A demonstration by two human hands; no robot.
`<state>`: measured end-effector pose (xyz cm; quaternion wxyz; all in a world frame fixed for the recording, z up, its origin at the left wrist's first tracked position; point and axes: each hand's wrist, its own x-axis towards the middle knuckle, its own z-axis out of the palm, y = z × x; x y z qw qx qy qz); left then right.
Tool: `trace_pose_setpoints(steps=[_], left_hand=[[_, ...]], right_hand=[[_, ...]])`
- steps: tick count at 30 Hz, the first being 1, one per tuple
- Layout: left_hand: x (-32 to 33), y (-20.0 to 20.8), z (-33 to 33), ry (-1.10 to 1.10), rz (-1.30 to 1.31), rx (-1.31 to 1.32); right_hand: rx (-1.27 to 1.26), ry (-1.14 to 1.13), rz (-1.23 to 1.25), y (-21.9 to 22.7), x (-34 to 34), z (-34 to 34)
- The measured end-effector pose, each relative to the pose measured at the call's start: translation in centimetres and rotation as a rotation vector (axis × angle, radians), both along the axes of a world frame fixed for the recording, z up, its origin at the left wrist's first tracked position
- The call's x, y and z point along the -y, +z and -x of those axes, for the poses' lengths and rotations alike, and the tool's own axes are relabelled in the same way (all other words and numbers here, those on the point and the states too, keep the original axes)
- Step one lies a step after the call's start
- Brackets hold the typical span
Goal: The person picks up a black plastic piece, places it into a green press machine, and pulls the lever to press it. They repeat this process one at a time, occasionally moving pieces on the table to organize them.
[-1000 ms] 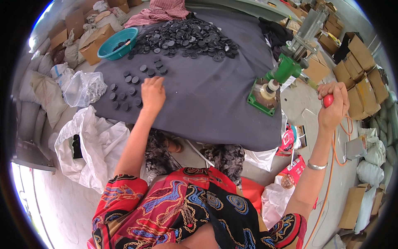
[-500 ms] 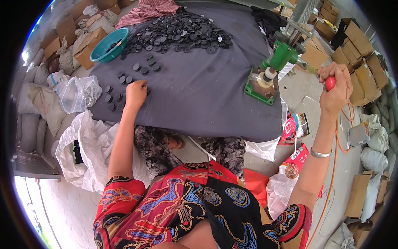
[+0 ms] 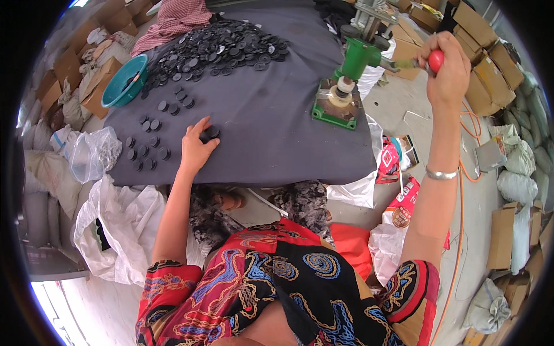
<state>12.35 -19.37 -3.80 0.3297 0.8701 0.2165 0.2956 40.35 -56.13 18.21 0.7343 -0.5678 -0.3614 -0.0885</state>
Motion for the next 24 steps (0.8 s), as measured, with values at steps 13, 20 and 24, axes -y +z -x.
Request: trace_pose_setpoints(steps=[13, 20, 24], left_hand=[[11.5, 2.8, -16.3, -0.359, 0.126, 0.208], [15.4, 2.7, -23.5, -0.366, -0.031, 0.023], [16.6, 2.5, -24.5, -0.378, 0.025, 0.077]], right_hand=[[-0.019, -0.023, -0.005, 1.0, -1.0, -0.6], [-0.057, -0.065, -0.028, 1.0, -1.5, 0.0], [-0.001, -0.067, 0.005, 1.1, -1.7, 1.1]])
